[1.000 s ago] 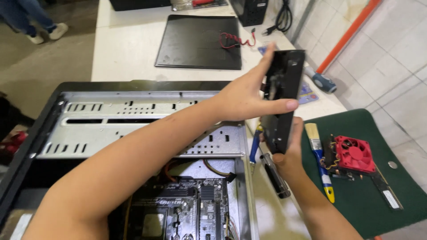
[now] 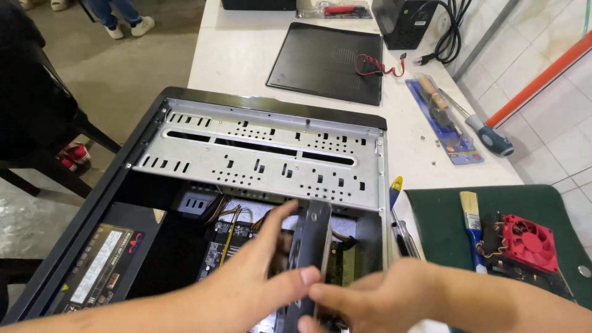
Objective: Cleaning a hard drive with a brush and installing it into a computer case using a screwdriver.
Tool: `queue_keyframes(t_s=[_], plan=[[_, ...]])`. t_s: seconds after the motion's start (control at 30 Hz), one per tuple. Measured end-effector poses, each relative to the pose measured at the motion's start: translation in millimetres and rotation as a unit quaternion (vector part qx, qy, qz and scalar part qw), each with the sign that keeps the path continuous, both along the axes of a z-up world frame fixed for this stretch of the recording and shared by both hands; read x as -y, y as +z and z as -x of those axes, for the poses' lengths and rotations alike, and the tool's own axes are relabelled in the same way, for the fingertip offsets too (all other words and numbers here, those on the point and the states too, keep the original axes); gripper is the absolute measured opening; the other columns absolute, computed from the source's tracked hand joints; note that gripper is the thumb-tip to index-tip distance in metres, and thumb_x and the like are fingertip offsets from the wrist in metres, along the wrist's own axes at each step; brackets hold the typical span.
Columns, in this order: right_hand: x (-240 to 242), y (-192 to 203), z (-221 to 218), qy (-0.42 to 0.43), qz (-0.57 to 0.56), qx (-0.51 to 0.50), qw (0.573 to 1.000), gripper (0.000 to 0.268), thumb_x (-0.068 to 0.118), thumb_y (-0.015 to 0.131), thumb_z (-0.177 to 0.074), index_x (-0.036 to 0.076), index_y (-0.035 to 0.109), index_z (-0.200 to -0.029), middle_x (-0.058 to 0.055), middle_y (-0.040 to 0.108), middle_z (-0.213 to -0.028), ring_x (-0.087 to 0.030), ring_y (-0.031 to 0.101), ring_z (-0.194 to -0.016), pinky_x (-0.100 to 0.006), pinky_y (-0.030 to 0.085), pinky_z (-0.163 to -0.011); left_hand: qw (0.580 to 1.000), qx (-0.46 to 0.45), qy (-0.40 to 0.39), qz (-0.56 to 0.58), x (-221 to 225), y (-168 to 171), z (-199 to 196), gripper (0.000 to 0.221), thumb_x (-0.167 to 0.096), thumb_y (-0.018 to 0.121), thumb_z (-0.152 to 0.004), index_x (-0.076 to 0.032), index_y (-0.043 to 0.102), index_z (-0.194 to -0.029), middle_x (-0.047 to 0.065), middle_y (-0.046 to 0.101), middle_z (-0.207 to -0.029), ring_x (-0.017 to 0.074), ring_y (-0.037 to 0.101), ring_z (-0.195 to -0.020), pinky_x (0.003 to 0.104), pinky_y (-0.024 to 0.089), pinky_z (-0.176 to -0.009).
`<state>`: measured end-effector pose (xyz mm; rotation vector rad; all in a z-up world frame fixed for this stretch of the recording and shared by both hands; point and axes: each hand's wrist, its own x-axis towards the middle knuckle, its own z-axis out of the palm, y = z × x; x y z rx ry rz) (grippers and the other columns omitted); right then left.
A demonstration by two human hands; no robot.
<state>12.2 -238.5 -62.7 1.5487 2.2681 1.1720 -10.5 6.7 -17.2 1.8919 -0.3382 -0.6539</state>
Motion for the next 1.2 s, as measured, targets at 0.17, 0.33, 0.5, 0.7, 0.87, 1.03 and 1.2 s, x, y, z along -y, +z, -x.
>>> queue_keyframes(t_s=[0.17, 0.33, 0.5, 0.7, 0.87, 1.03, 1.2], plan=[[-7, 4, -2, -0.001, 0.000, 0.128, 0.992, 0.023, 0.011, 0.074, -0.110, 0.004, 0.064, -0.129, -0.006, 0.060, -0.140, -0.019, 0.060, -0.132, -0.039, 0.050, -0.121, 0.991, -0.130, 0.025, -0.017, 6, -12, 2, 0.091, -0.056, 0.051, -0.091, -0.030, -0.002, -0.161, 0.003, 0.038, -0.165, 0.0140, 0.045, -0.149, 0.030, 0.028, -0.121], [-14, 2, -11, 0.010, 0.098, 0.191, 0.977, 0.021, 0.014, 0.073, -0.105, -0.001, 0.067, -0.118, -0.012, 0.063, -0.131, -0.028, 0.062, -0.125, -0.049, 0.050, -0.118, 0.970, 0.162, -0.181, -0.012, -5, -73, -4, 0.084, -0.072, 0.034, -0.089, -0.018, 0.024, -0.152, 0.026, 0.011, -0.149, 0.0479, 0.059, -0.108, 0.057, 0.041, -0.103], [-24, -17, -4, 0.019, 0.163, 0.204, 0.965, 0.023, 0.017, 0.071, -0.102, -0.005, 0.069, -0.109, -0.016, 0.066, -0.124, -0.035, 0.063, -0.119, -0.056, 0.050, -0.115, 0.978, 0.006, -0.183, -0.097, 8, -89, -10, 0.088, -0.064, 0.028, -0.082, -0.023, 0.012, -0.158, 0.025, 0.003, -0.152, 0.0465, 0.029, -0.145, 0.055, 0.024, -0.120], [-34, -13, 2, 0.005, 0.238, 0.286, 0.928, 0.030, 0.022, 0.061, -0.100, -0.006, 0.070, -0.108, -0.019, 0.068, -0.120, -0.039, 0.062, -0.116, -0.063, 0.046, -0.112, 0.951, -0.282, 0.047, -0.114, 37, -42, -30, 0.073, -0.061, 0.030, -0.086, -0.023, 0.032, -0.149, 0.006, 0.065, -0.123, 0.0216, 0.063, -0.113, 0.035, 0.046, -0.095], [-40, 5, 8, -0.054, 0.249, 0.263, 0.931, 0.036, 0.026, 0.051, -0.094, 0.000, 0.065, -0.114, -0.016, 0.056, -0.133, -0.033, 0.047, -0.135, -0.054, 0.038, -0.114, 0.957, -0.269, 0.070, -0.079, 36, -36, -42, 0.073, -0.059, 0.028, -0.088, -0.023, 0.033, -0.150, 0.009, 0.068, -0.106, 0.0244, 0.065, -0.095, 0.037, 0.052, -0.081], [-35, -1, 11, -0.063, 0.255, 0.151, 0.953, 0.042, 0.029, 0.055, -0.093, 0.005, 0.063, -0.126, -0.011, 0.057, -0.141, -0.028, 0.048, -0.143, -0.050, 0.036, -0.123, 0.957, -0.251, 0.099, -0.106, 38, -32, -49, 0.103, -0.069, 0.034, -0.074, -0.028, 0.005, -0.165, 0.006, 0.043, -0.162, 0.0294, 0.063, -0.129, 0.038, 0.049, -0.109], [-33, 15, 12, -0.109, 0.235, 0.093, 0.962, 0.038, 0.026, 0.049, -0.097, 0.004, 0.061, -0.124, -0.011, 0.052, -0.138, -0.022, 0.050, -0.133, -0.040, 0.039, -0.117, 0.961, -0.212, 0.093, -0.151, 40, -32, -52, 0.109, -0.075, 0.038, -0.071, -0.026, 0.011, -0.165, 0.005, 0.023, -0.170, 0.0251, 0.023, -0.158, 0.045, 0.022, -0.128]])
